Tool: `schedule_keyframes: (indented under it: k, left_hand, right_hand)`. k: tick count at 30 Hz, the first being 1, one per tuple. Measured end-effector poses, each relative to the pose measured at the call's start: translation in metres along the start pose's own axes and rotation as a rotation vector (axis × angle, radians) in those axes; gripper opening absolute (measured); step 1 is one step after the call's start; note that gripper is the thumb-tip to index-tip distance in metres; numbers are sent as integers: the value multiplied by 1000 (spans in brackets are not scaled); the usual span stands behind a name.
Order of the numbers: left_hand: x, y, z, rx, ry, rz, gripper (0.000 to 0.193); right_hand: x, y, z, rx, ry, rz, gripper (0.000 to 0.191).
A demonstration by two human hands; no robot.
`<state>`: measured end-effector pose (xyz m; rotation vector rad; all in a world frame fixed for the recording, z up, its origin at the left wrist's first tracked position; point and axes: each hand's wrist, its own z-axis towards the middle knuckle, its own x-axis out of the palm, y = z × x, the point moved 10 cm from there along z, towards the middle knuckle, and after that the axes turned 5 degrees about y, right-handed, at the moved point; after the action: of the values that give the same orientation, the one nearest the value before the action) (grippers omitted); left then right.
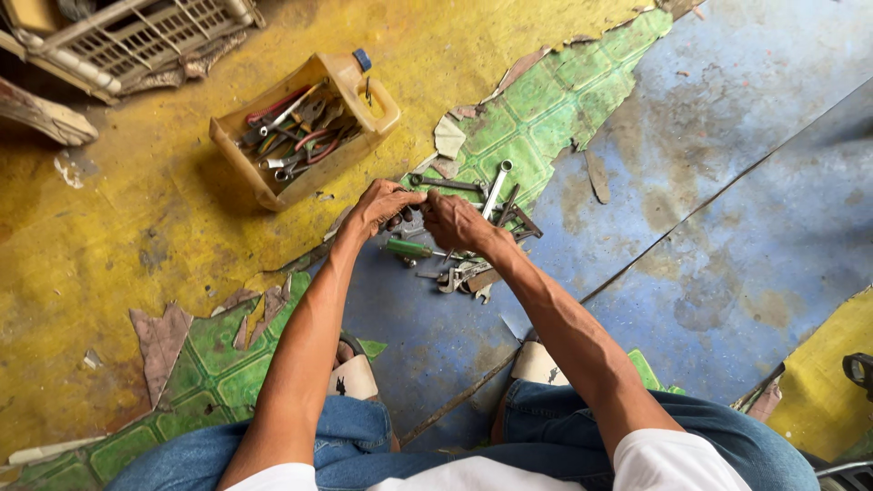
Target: The person sits on the floor and wipes various hand tools with a cloth, then places them into a yellow plastic container. The tools include wrenches, pliers, screwdrivers, and a hammer. The person handles each tool individually, wiping it before depositing it into the container.
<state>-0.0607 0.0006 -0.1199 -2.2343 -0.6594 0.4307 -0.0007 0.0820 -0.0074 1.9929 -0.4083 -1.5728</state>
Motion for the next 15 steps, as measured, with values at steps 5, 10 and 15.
schedule_keyframes:
  k: [5, 10, 15]
  left_hand:
    - [0, -39, -5, 262, -59, -149, 15]
    - [-13, -48, -2, 281, -77, -402, 14]
    - [-63, -62, -7, 361, -171, -666, 19]
  right_hand:
    - [-22, -20, -3, 212, -59, 188, 13]
    - [-29, -31, -5, 227, -126, 488, 27]
    - [-24, -29, -5, 145, -97, 1052, 35]
